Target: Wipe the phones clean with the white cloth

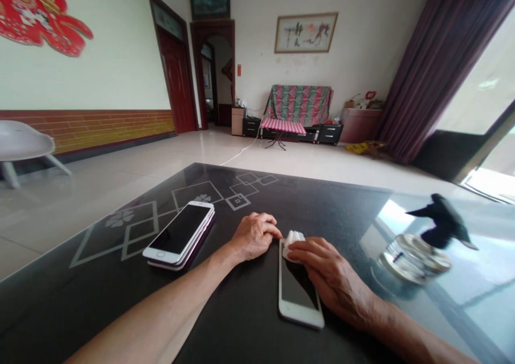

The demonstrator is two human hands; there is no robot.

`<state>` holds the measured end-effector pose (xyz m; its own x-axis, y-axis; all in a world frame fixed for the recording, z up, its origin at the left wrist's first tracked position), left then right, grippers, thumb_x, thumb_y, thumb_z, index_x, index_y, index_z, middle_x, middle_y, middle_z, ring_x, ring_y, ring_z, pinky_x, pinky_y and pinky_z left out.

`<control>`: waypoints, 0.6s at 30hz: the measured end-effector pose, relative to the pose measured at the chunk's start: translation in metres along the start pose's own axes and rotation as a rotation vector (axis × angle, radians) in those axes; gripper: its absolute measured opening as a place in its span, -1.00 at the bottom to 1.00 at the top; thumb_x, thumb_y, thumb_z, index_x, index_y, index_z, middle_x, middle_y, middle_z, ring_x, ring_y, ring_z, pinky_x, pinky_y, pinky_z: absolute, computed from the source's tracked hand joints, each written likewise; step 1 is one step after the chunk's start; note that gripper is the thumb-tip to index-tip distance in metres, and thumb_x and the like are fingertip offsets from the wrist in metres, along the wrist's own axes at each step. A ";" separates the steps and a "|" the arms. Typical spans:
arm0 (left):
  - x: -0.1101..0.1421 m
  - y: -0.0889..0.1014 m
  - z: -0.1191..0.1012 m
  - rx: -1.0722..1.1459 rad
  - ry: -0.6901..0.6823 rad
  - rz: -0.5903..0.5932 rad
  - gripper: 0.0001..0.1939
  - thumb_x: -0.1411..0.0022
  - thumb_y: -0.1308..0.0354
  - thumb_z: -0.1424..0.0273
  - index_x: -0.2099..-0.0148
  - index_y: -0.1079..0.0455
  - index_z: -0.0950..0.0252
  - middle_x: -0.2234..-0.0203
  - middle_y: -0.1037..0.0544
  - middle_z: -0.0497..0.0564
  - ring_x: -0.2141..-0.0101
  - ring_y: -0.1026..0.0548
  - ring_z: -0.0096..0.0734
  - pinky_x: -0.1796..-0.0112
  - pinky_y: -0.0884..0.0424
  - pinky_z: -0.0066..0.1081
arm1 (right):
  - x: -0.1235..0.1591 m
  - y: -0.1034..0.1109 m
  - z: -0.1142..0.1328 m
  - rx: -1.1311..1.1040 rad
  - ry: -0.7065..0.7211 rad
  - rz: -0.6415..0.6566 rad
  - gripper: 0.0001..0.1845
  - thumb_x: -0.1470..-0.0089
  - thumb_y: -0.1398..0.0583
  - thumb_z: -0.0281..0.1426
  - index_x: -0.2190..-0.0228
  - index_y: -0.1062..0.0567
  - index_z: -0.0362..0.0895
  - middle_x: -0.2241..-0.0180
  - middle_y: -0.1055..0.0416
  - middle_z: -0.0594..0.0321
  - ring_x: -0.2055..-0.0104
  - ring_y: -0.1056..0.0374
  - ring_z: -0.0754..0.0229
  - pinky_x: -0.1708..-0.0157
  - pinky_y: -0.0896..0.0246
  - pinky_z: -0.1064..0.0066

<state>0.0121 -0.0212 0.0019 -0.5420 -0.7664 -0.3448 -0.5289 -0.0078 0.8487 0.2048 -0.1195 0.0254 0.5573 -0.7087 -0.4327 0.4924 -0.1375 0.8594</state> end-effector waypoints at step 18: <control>0.000 0.001 -0.001 0.010 -0.034 -0.014 -0.61 -0.07 -0.02 0.59 0.30 -0.58 0.04 0.14 -0.52 -0.18 0.18 -0.42 -0.34 0.03 -0.30 -0.33 | 0.010 0.017 0.027 -0.176 0.148 0.163 -0.57 0.00 0.00 -0.62 0.18 -0.44 0.02 0.12 -0.44 0.24 0.10 -0.34 0.14 0.02 -0.22 0.23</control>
<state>0.0124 -0.0220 0.0031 -0.5557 -0.7443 -0.3704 -0.5430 -0.0124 0.8397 0.2008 -0.1472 0.0428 0.7235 -0.6014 -0.3389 0.4898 0.1012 0.8659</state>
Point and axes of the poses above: each hand's wrist, its own x-axis away from the middle knuckle, its own y-axis out of the back of the hand, z = x × y, the point moved 1 cm from there along -x, towards the middle knuckle
